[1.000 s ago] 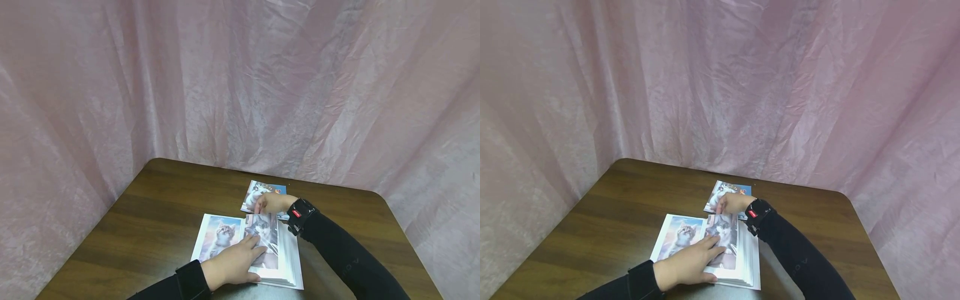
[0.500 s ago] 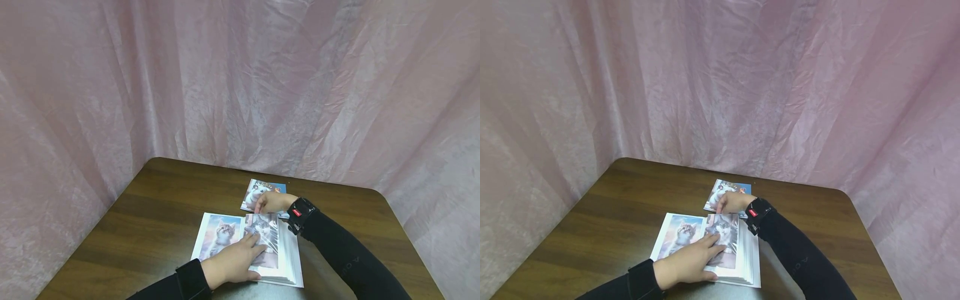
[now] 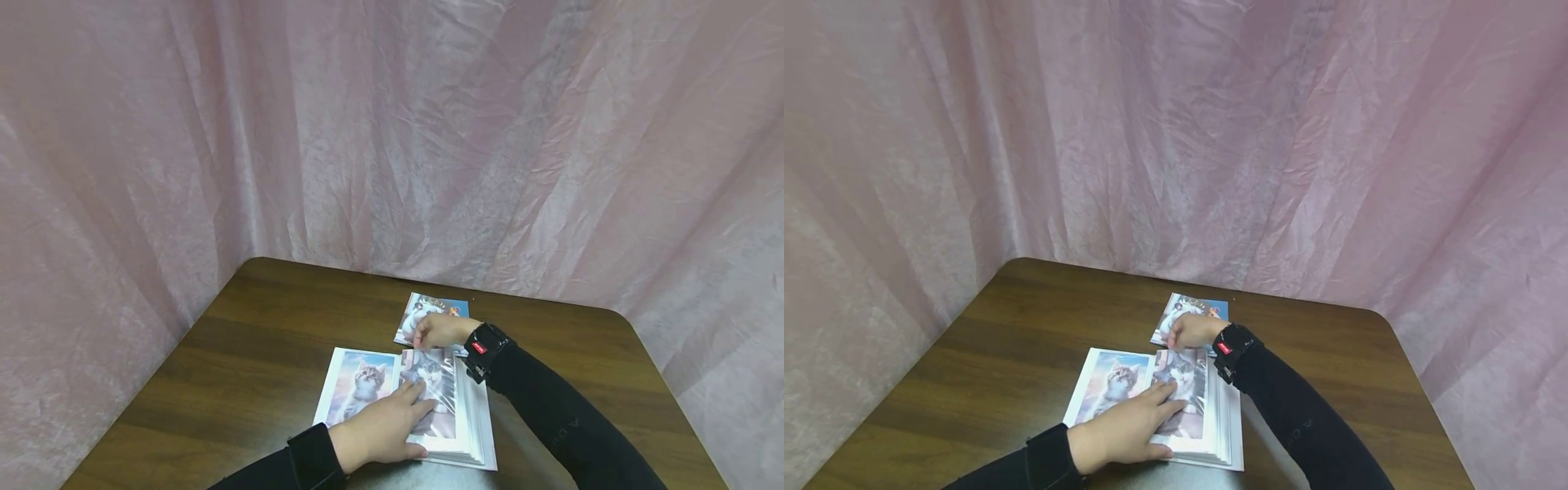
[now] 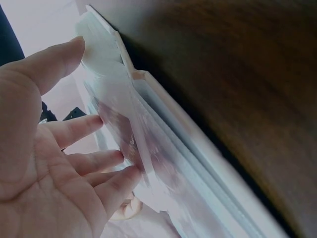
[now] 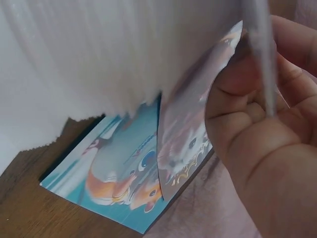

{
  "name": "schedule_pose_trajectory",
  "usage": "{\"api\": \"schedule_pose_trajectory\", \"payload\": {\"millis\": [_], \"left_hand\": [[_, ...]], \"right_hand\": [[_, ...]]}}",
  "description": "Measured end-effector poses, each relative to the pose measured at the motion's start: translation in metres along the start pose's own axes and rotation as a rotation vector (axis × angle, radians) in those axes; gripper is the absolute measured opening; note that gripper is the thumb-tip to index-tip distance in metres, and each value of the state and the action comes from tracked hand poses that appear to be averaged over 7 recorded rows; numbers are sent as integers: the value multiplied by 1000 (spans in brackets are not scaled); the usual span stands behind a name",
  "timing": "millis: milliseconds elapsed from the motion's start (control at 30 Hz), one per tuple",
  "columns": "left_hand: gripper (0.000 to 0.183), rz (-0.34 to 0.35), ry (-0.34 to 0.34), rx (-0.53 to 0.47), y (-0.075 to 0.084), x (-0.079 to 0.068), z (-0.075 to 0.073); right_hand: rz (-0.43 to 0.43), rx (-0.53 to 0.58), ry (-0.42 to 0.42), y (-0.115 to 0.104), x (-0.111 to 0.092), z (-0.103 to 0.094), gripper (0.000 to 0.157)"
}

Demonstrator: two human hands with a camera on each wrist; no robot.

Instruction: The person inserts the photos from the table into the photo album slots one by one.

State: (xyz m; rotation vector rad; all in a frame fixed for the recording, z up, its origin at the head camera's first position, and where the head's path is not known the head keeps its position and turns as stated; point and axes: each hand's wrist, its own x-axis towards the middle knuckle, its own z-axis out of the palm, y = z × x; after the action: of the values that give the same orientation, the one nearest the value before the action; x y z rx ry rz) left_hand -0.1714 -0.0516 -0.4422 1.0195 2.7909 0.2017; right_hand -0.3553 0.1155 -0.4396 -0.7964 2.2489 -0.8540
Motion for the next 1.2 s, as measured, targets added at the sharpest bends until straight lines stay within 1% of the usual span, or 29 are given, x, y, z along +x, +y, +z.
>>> {"api": "schedule_pose_trajectory", "payload": {"millis": [133, 333, 467, 700, 833, 967, 1033, 1200], "left_hand": [[75, 5, 13, 20, 0, 1, 1], [75, 9, 27, 25, 1, 1, 1], [74, 14, 33, 26, 0, 2, 1], [74, 8, 10, -3, -1, 2, 2], [74, 16, 13, -4, -1, 1, 2], [75, 31, 19, 2, -2, 1, 2], [76, 35, 17, 3, -2, 1, 2], [77, 30, 20, 0, -3, 0, 1]], "right_hand": [[24, 33, -13, -1, 0, 0, 8], [57, 22, -63, -2, 1, 3, 11], [47, -10, -67, -4, 0, 3, 12], [24, -25, -94, -7, -3, 4, 9], [5, -10, -89, -6, -5, 4, 8], [17, 31, -83, -3, -8, 2, 9], [28, 29, -74, 0, -9, 1, 9], [8, 6, -44, 4, -15, -6, 10]]}}
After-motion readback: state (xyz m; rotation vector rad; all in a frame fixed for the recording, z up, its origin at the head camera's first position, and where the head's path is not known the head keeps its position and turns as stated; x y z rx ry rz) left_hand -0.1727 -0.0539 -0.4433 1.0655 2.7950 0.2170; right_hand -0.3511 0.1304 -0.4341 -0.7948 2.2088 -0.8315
